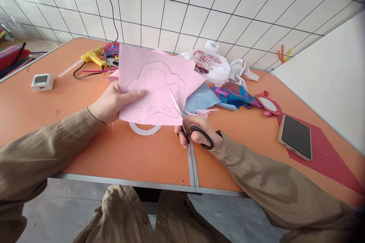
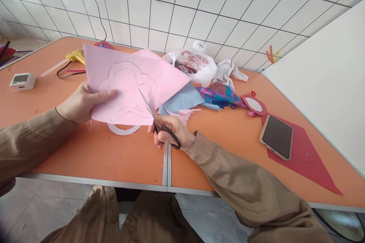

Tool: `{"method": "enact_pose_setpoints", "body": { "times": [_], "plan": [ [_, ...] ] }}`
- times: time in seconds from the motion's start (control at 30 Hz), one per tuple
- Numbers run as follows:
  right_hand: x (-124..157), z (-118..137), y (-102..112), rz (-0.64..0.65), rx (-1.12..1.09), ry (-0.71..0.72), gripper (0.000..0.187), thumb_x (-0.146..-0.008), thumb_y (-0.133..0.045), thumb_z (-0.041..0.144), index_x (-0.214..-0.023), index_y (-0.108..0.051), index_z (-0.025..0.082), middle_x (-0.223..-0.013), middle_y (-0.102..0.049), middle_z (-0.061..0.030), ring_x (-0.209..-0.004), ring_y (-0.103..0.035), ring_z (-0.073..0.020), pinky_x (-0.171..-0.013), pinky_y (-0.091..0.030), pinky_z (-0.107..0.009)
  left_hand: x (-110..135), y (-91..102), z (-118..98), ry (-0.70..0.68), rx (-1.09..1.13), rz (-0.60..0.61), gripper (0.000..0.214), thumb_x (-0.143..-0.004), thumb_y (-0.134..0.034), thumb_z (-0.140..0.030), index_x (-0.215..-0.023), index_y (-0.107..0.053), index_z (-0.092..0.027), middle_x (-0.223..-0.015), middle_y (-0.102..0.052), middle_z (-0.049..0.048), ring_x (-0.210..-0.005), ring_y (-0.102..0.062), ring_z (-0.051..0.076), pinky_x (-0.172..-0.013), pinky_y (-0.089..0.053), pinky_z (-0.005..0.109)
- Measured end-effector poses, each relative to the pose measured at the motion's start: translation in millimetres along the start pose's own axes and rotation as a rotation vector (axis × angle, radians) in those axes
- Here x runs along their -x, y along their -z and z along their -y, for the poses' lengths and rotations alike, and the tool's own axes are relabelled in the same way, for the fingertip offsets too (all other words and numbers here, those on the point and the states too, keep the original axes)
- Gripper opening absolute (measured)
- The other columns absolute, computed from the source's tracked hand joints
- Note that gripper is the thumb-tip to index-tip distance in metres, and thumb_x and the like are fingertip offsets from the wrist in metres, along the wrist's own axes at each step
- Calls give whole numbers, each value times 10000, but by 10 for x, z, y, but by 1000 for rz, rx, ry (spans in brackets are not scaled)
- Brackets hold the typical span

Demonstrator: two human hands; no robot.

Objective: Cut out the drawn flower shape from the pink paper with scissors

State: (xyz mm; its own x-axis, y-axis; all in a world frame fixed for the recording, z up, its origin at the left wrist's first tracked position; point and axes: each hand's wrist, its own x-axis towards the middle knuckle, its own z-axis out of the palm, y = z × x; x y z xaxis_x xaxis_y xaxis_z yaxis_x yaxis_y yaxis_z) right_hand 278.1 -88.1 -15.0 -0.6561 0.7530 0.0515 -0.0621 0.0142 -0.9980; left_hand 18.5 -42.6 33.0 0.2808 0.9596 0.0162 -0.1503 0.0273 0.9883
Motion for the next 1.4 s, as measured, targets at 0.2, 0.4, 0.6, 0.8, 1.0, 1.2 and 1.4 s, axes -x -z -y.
{"method": "enact_pose_setpoints", "body": {
  "times": [0.2,0.4,0.6,0.8,1.0,1.2,1.4],
  "plan": [
    [-11,-19,-1,-5,25,-5,637,-704,-681,748,-878,-544,150,-564,-582,4,-464,-533,-110,-471,-427,-244,7,0,1,17,-52,-20,364,-668,-860,-389,-933,-739,-170,-950,-768,106,-990,-723,376,-813,-634,481],
    [-8,34,-15,-8,38,-16,627,-712,-688,729,-878,-552,140,-571,-586,-7,-464,-536,-111,-458,-402,-237,7,-3,0,20,-41,-19,367,-652,-871,-391,-920,-742,-175,-941,-770,104,-970,-730,367,-800,-641,467],
    [1,38,-23,-28,14,0,599,-730,-697,699,-878,-557,136,-563,-578,-1,-464,-527,-106,-468,-394,-237,14,-23,-1,19,-18,-31,341,-652,-872,-358,-908,-741,-176,-912,-774,84,-943,-740,349,-763,-652,425],
    [-2,-27,-17,-44,-11,12,596,-721,-709,689,-878,-568,132,-538,-574,3,-442,-514,-106,-460,-395,-246,18,-12,-3,26,-28,-30,357,-670,-861,-363,-946,-737,-174,-966,-772,102,-996,-726,374,-810,-641,465],
    [-2,-28,-25,-66,-21,-3,593,-703,-724,689,-861,-577,137,-531,-570,16,-431,-512,-98,-439,-388,-232,5,-1,-1,19,6,-16,326,-692,-858,-328,-952,-746,-165,-962,-774,102,-976,-733,365,-799,-644,458],
    [-14,59,-49,-50,4,-11,587,-697,-740,676,-840,-568,133,-526,-562,26,-423,-520,-95,-420,-381,-212,-6,8,8,-14,22,11,282,-704,-855,-299,-922,-751,-154,-913,-781,91,-908,-749,328,-731,-653,395],
    [-9,50,-40,-62,-1,-13,617,-675,-750,695,-830,-576,124,-519,-552,30,-417,-512,-84,-423,-393,-203,-2,27,12,-3,15,-12,269,-691,-863,-292,-900,-758,-160,-900,-786,81,-867,-754,306,-690,-653,361]
  ]
}}
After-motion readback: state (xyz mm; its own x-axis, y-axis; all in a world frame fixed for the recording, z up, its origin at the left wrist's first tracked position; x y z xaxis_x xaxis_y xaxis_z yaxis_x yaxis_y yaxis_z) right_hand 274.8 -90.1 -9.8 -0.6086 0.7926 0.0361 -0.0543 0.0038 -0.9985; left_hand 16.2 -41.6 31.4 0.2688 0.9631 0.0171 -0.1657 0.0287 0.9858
